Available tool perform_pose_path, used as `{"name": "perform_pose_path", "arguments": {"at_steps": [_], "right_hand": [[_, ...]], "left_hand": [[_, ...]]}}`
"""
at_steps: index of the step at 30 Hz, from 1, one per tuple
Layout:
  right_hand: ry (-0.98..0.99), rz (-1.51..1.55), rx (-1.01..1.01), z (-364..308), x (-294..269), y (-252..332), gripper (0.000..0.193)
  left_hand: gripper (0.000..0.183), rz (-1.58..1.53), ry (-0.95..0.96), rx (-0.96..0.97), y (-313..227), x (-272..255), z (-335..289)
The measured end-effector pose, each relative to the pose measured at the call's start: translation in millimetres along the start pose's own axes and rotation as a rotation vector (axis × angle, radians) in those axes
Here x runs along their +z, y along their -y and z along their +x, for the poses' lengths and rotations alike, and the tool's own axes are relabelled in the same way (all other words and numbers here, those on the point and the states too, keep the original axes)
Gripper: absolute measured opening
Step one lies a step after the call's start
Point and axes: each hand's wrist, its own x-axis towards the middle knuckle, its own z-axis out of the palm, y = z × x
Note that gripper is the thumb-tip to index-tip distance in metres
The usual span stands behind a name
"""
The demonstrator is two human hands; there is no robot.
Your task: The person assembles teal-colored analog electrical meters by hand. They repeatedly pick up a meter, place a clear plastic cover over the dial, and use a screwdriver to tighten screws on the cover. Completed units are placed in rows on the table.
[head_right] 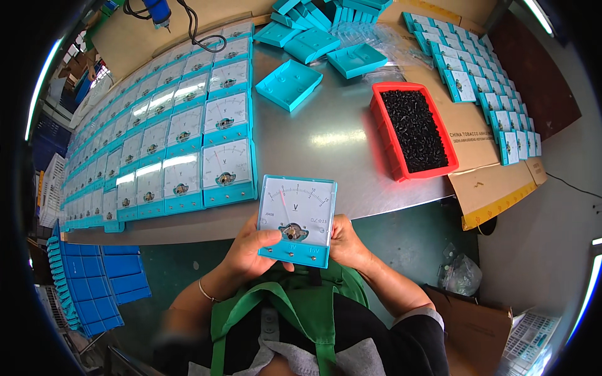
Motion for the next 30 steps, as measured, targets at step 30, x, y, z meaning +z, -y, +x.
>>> {"name": "perform_pose_path", "arguments": {"at_steps": [30], "right_hand": [[-0.025, -1.051, -0.561, 11, 11, 84, 0.023]], "left_hand": [[0.119, 0.528, -0.065, 0.541, 7, 4, 25]]}}
